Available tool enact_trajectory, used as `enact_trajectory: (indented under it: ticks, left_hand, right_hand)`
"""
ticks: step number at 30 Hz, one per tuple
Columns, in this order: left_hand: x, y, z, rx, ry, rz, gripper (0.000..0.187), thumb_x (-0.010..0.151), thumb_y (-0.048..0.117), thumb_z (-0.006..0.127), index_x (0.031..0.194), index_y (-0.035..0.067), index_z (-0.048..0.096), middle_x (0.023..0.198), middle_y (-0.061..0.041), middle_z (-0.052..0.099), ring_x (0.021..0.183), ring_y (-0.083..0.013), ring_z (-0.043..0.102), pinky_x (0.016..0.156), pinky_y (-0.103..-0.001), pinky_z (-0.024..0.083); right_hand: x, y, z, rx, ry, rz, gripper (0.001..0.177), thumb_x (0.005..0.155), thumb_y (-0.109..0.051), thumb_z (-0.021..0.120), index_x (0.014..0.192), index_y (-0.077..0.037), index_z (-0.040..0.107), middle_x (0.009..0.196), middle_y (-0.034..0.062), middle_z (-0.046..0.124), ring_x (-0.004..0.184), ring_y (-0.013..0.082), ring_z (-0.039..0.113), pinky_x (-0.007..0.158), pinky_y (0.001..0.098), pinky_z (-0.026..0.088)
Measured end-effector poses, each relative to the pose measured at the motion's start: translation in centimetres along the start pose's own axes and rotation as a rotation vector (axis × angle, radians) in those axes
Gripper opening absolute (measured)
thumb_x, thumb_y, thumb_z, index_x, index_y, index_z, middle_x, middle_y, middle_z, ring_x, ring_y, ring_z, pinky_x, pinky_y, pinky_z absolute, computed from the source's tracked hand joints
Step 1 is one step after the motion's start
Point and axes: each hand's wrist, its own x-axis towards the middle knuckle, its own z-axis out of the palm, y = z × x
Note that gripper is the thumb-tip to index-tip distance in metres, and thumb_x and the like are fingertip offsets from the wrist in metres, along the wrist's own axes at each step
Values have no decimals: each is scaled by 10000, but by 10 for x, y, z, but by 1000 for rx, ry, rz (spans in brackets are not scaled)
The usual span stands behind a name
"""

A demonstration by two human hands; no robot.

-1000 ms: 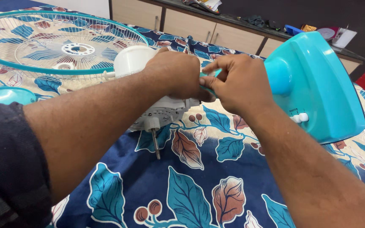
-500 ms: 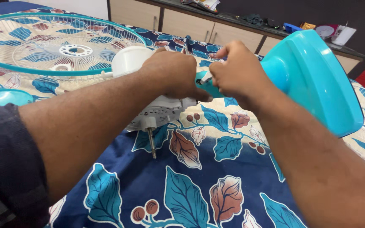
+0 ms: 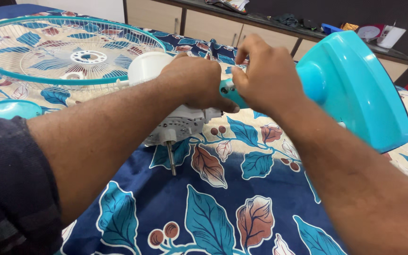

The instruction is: The person assembles a table fan on a bed. They attach the motor housing to the fan base, secure it with a knob, then fit the front grill, install the fan blades, and tighten the central nut to complete the assembly.

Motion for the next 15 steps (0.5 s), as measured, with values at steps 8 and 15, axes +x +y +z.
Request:
enact_trajectory:
  ticks: [8, 15]
  left_hand:
    - [4, 0, -2, -7, -49, -5, 784, 764, 791, 688, 973, 40, 769, 947, -149, 764, 946, -292, 733, 1033, -471, 451]
    - [4, 0, -3, 22, -49, -1, 823, 774, 825, 660, 930, 25, 771, 925, -142, 759, 931, -278, 733, 1052, -473, 433]
  right_hand:
    - [0, 6, -22, 388, -74, -13, 288, 843, -223, 804, 1006, -64, 626, 859, 130, 663, 726, 186, 655, 579, 323, 524]
    - [-8, -7, 19, 673, -212, 754, 250, 919, -195, 689, 1046, -93, 499, 677, 89, 700, 540, 217, 692, 473, 379, 496]
